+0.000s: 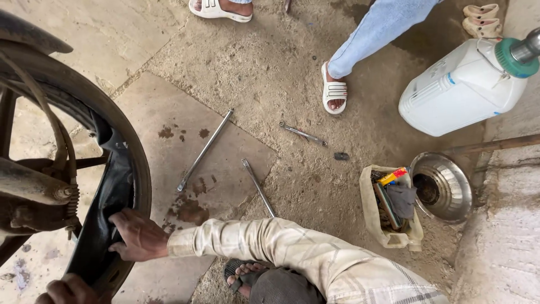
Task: Repairing or replacing a motorcycle inner tube using tire levers to manipulate the tire bead.
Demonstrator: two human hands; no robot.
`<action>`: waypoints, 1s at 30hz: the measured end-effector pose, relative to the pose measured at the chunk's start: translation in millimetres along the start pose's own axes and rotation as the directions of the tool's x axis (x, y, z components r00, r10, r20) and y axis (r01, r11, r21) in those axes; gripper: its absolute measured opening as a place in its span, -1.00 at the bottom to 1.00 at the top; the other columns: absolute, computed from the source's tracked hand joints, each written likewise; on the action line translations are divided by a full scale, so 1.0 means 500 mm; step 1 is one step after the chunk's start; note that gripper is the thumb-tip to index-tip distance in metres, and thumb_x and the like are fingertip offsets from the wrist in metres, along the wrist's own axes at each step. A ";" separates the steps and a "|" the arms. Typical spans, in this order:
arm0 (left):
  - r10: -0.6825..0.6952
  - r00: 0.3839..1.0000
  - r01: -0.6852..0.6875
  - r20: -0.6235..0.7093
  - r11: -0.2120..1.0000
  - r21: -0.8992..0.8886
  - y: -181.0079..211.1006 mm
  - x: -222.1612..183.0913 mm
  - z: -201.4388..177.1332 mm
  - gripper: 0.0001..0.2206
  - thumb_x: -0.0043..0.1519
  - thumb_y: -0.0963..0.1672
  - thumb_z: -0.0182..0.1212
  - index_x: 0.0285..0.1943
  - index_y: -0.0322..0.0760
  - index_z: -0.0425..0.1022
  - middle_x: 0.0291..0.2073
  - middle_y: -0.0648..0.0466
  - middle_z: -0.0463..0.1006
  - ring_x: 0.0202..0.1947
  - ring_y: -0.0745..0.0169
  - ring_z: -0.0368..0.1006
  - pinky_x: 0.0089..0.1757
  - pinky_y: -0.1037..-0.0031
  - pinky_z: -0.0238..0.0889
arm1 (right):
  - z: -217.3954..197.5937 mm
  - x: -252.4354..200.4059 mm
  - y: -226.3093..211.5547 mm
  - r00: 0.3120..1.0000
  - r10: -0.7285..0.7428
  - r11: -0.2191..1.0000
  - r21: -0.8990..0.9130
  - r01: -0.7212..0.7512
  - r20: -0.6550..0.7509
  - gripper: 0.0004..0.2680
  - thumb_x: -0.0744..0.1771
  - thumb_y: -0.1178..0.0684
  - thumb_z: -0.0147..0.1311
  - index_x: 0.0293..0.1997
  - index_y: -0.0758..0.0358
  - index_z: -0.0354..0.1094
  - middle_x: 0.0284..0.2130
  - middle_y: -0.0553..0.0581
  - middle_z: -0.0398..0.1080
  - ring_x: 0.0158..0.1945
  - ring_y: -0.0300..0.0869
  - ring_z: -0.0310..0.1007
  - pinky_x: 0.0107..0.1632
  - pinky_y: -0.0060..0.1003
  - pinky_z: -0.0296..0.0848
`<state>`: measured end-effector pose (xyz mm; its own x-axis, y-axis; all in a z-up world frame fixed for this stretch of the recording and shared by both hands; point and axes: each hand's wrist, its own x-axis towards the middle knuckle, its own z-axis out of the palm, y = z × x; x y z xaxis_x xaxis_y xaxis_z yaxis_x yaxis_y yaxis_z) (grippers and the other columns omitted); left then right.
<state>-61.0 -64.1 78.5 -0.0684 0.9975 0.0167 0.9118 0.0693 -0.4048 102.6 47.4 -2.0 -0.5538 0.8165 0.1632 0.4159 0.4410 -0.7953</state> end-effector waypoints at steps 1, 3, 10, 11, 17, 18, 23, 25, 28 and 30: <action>0.001 0.999 0.003 -0.038 0.995 0.097 0.034 -0.004 -0.091 -0.32 -0.08 0.11 0.30 0.02 -0.58 0.47 -0.19 -0.16 0.41 -0.21 0.04 0.42 -0.17 0.26 0.35 | 0.004 -0.009 -0.014 0.999 0.026 1.000 -0.005 -0.027 -0.034 -0.56 0.36 -0.16 0.15 0.25 0.35 0.17 -0.08 0.28 0.37 0.02 0.04 0.40 0.18 -0.08 0.43; 0.006 0.988 0.028 -0.157 0.976 0.215 0.044 -0.013 0.044 -0.52 0.19 0.04 0.22 0.00 -0.54 0.46 -0.17 -0.19 0.44 -0.20 0.08 0.37 -0.13 0.30 0.29 | 0.045 -0.023 -0.008 0.986 -0.105 0.994 -0.031 0.101 -0.128 -0.62 0.40 -0.11 0.09 0.29 0.25 0.16 0.00 0.23 0.33 0.08 -0.01 0.37 0.25 -0.13 0.39; 0.061 0.997 -0.044 -0.037 0.936 0.349 0.059 0.004 -0.006 -0.64 0.26 -0.02 0.18 0.05 -0.41 0.54 -0.16 -0.12 0.52 -0.13 0.14 0.39 0.02 0.27 0.20 | -0.029 0.038 -0.042 0.910 -0.403 0.865 -0.284 0.414 0.101 -0.65 0.29 -0.13 0.13 0.20 0.01 0.30 0.17 0.12 0.33 0.26 -0.05 0.33 0.35 -0.02 0.32; 0.062 0.997 -0.044 -0.040 0.936 0.349 0.061 0.011 -0.022 -0.64 0.26 -0.02 0.18 0.05 -0.41 0.54 -0.16 -0.12 0.52 -0.13 0.14 0.39 0.02 0.27 0.20 | 0.004 0.038 -0.005 0.910 -0.403 0.864 -0.286 0.414 0.099 -0.65 0.29 -0.13 0.13 0.20 0.01 0.30 0.17 0.12 0.33 0.26 -0.05 0.33 0.35 -0.02 0.32; 0.066 0.991 -0.080 0.118 0.990 0.116 0.055 0.014 0.001 -0.55 0.31 0.08 0.15 0.10 -0.35 0.61 -0.14 -0.12 0.57 -0.15 0.13 0.44 -0.07 0.25 0.19 | 0.027 0.021 0.036 0.889 -0.389 0.782 -0.423 0.458 0.243 -0.60 0.46 -0.18 -0.05 0.53 -0.06 0.13 0.20 -0.01 0.24 0.31 -0.22 0.23 0.39 -0.21 0.28; 0.101 0.984 -0.120 0.150 0.986 0.119 0.056 0.015 -0.012 -0.54 0.25 0.08 0.18 0.12 -0.32 0.59 -0.13 -0.11 0.57 -0.13 0.12 0.45 -0.06 0.22 0.21 | -0.015 0.014 0.006 0.876 -0.388 0.783 -0.399 0.477 0.285 -0.49 0.37 -0.33 -0.05 0.51 -0.09 0.11 0.20 0.04 0.23 0.32 -0.15 0.21 0.39 -0.13 0.28; 0.212 0.940 -0.255 0.268 0.957 0.137 0.049 0.035 -0.070 -0.39 -0.02 0.08 0.28 0.22 -0.19 0.50 -0.11 -0.06 0.55 -0.05 0.09 0.48 -0.01 0.11 0.28 | -0.055 -0.005 -0.035 0.829 -0.432 0.756 -0.358 0.547 0.355 -0.18 0.09 -0.72 0.00 0.39 -0.08 0.06 0.26 0.17 0.18 0.43 0.04 0.14 0.43 0.10 0.25; 0.160 0.958 -0.196 0.238 0.971 0.134 0.056 0.049 -0.064 -0.46 -0.04 0.07 0.27 0.11 -0.19 0.54 -0.18 -0.02 0.53 -0.09 0.12 0.47 -0.01 0.13 0.26 | -0.034 -0.014 -0.014 0.843 -0.484 0.782 -0.316 0.537 0.235 -0.21 0.08 -0.65 -0.01 0.35 0.00 0.06 0.28 0.22 0.17 0.42 0.10 0.14 0.40 0.22 0.22; 0.092 0.970 -0.123 0.223 0.984 0.128 0.065 0.039 -0.049 -0.55 -0.08 0.06 0.26 -0.06 -0.18 0.61 -0.27 0.03 0.51 -0.15 0.16 0.46 -0.01 0.16 0.23 | 0.021 -0.028 0.009 0.838 -0.518 0.744 -0.392 0.541 0.172 -0.29 0.13 -0.54 0.00 0.33 0.03 0.10 0.28 0.20 0.19 0.41 0.08 0.16 0.38 0.22 0.23; 0.101 0.967 -0.140 0.235 0.978 0.156 0.065 0.024 -0.074 -0.69 0.08 0.01 0.22 -0.10 -0.18 0.60 -0.28 0.04 0.49 -0.19 0.20 0.42 -0.04 0.22 0.21 | 0.030 -0.020 0.011 0.836 -0.507 0.703 -0.461 0.542 0.209 -0.36 0.19 -0.47 0.00 0.35 0.02 0.12 0.26 0.17 0.22 0.41 0.03 0.20 0.36 0.16 0.25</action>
<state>-17.3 -49.4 99.2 -0.0692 0.9684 -0.2396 0.8377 -0.0740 -0.5411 99.5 36.0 -16.5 -0.8245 0.3813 0.4181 0.3252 0.9240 -0.2012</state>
